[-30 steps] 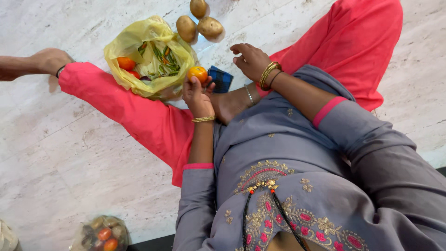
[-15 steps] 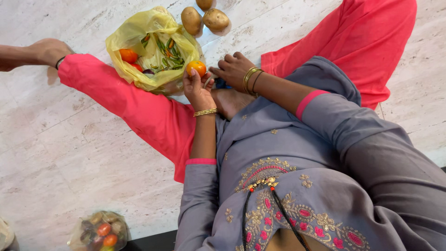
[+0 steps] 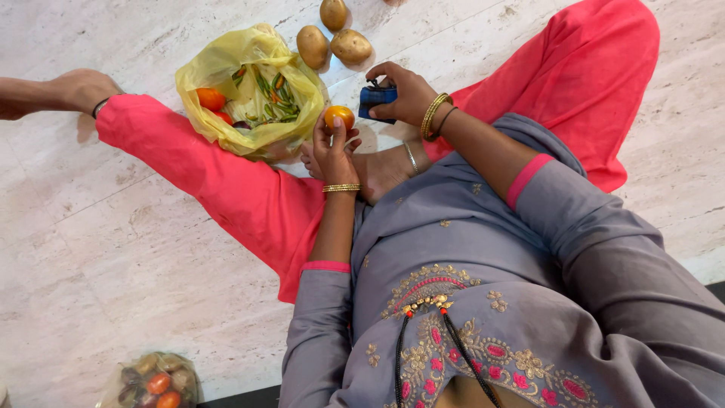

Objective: The person sits on the floor and peels potatoes and a tomato using a blue peeler. They handle the vegetables one at a time, removing the skin and placing the peeled items back into a yellow plastic bag.

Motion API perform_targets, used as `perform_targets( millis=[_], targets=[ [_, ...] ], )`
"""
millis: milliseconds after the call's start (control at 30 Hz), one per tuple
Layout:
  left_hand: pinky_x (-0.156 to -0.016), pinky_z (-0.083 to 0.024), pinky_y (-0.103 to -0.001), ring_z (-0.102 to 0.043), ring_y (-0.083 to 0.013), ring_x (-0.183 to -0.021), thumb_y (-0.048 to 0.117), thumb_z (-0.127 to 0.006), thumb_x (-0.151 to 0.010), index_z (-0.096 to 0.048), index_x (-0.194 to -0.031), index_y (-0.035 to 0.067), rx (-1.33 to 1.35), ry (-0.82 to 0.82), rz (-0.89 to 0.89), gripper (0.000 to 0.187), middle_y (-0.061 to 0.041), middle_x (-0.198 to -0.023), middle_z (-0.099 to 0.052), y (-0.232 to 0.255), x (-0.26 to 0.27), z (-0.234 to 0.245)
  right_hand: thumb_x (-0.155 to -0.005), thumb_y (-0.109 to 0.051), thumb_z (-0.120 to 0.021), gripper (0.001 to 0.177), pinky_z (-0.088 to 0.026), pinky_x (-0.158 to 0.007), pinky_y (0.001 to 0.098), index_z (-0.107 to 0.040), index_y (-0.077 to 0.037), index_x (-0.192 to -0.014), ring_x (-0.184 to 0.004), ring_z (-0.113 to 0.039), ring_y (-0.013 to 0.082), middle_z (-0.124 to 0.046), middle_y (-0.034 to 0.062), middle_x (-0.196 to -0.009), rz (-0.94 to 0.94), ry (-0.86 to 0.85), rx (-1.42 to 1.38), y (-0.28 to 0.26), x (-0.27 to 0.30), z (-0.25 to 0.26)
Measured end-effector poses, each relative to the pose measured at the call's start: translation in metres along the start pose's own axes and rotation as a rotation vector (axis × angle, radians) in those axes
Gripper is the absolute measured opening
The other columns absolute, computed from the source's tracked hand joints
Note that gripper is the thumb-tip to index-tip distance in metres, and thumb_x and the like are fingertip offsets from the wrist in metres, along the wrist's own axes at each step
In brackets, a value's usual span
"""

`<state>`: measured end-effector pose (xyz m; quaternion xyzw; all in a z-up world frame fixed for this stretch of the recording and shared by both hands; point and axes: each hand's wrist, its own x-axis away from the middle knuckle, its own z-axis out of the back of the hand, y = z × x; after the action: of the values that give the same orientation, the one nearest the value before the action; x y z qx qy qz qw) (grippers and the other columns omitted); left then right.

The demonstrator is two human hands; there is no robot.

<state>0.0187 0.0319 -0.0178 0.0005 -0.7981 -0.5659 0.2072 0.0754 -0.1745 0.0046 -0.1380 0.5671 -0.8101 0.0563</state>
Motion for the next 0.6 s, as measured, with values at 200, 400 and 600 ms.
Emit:
perform_targets(
  millis=[200,400,600],
  targets=[
    [-0.065,-0.058,-0.028,-0.068,-0.0163,-0.081,0.027,-0.071,-0.1,-0.056,-0.141,0.008,-0.018,-0.073,0.045,0.048,-0.005,-0.104,-0.066,-0.003,-0.003,0.003,-0.093,-0.018,-0.077,0.048,-0.059,-0.091,0.0304,-0.058,-0.005,-0.136,-0.107,-0.067,0.0132,-0.069,0.0033,-0.117,-0.125,-0.18,-0.749,-0.026,0.01,0.007],
    [-0.08,-0.064,-0.037,-0.07,-0.019,-0.098,0.027,-0.062,-0.104,-0.051,-0.144,0.006,0.221,-0.313,0.17,0.046,-0.008,-0.117,-0.068,-0.001,0.003,0.0,-0.097,-0.016,-0.067,0.039,-0.059,-0.087,0.0295,-0.063,-0.007,-0.134,-0.102,-0.067,0.0105,-0.067,0.0027,-0.113,-0.174,-0.151,-0.869,-0.024,0.01,0.008],
    [-0.09,-0.062,-0.04,-0.071,-0.0279,-0.106,0.029,-0.062,-0.105,-0.052,-0.141,0.005,0.269,-0.389,0.208,0.045,-0.012,-0.124,-0.066,0.01,0.009,-0.004,-0.086,-0.004,-0.079,0.041,-0.057,-0.092,0.0327,-0.063,-0.008,-0.124,-0.104,-0.069,0.0194,-0.071,0.0063,-0.11,0.33,0.169,-0.055,-0.015,0.013,0.001]
  ],
)
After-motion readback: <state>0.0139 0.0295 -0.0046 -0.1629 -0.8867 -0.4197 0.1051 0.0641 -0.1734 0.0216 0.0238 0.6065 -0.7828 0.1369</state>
